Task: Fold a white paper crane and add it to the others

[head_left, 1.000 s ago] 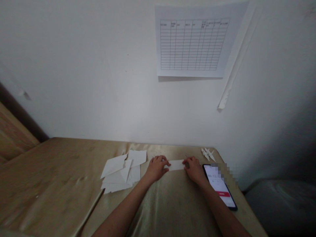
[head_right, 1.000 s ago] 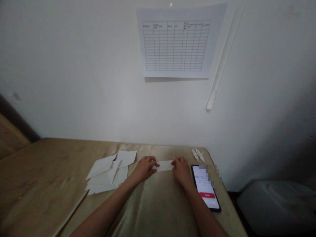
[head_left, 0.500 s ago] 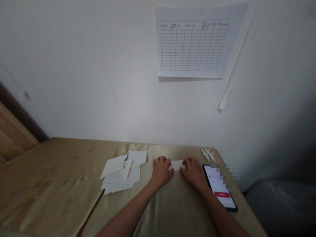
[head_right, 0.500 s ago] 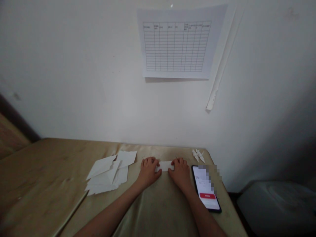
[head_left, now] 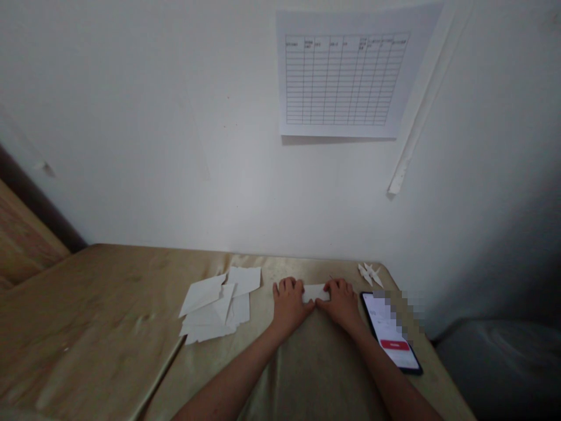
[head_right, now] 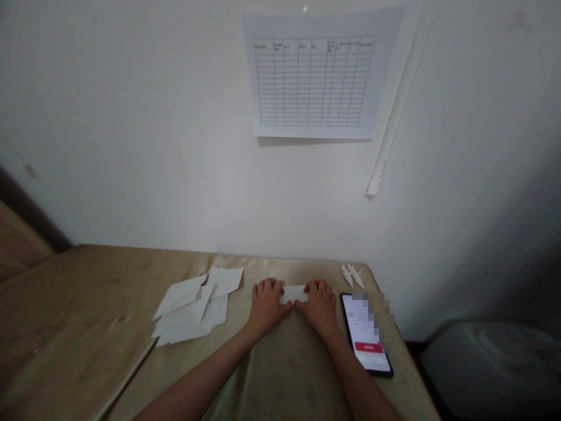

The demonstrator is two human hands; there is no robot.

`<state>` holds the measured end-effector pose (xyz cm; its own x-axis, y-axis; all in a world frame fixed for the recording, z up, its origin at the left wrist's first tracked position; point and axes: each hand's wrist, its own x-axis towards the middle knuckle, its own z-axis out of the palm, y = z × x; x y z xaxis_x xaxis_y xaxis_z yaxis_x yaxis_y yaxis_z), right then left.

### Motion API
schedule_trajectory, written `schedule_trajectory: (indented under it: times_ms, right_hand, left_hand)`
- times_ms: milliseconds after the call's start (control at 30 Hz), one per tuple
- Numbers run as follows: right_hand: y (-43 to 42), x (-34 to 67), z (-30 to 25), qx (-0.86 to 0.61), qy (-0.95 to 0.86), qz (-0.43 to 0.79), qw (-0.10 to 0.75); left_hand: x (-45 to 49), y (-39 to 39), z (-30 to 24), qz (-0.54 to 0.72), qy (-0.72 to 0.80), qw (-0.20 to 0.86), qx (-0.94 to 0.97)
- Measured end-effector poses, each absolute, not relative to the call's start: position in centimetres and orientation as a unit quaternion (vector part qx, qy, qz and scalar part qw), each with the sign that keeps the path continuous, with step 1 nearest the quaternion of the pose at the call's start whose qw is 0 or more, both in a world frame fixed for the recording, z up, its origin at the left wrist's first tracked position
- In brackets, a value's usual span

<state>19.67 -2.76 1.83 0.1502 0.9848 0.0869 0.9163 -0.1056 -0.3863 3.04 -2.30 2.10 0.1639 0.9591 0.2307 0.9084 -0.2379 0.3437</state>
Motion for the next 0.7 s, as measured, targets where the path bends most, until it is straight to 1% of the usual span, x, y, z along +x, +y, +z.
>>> schedule_trajectory:
  times_ms: [333, 700]
  right_hand:
    - [-2.4, 21.0, 2.6, -0.722, -0.655, 0.156, 0.159]
    - [-1.3, 22.6, 1.3, -0.701, -0.670, 0.180, 0.166]
  left_hand:
    - [2.0, -1.7, 2.8, 0.167, 0.603, 0.104, 0.773]
    - [-0.5, 0.2, 1.7, 0.135, 0.549, 0.164, 0.808]
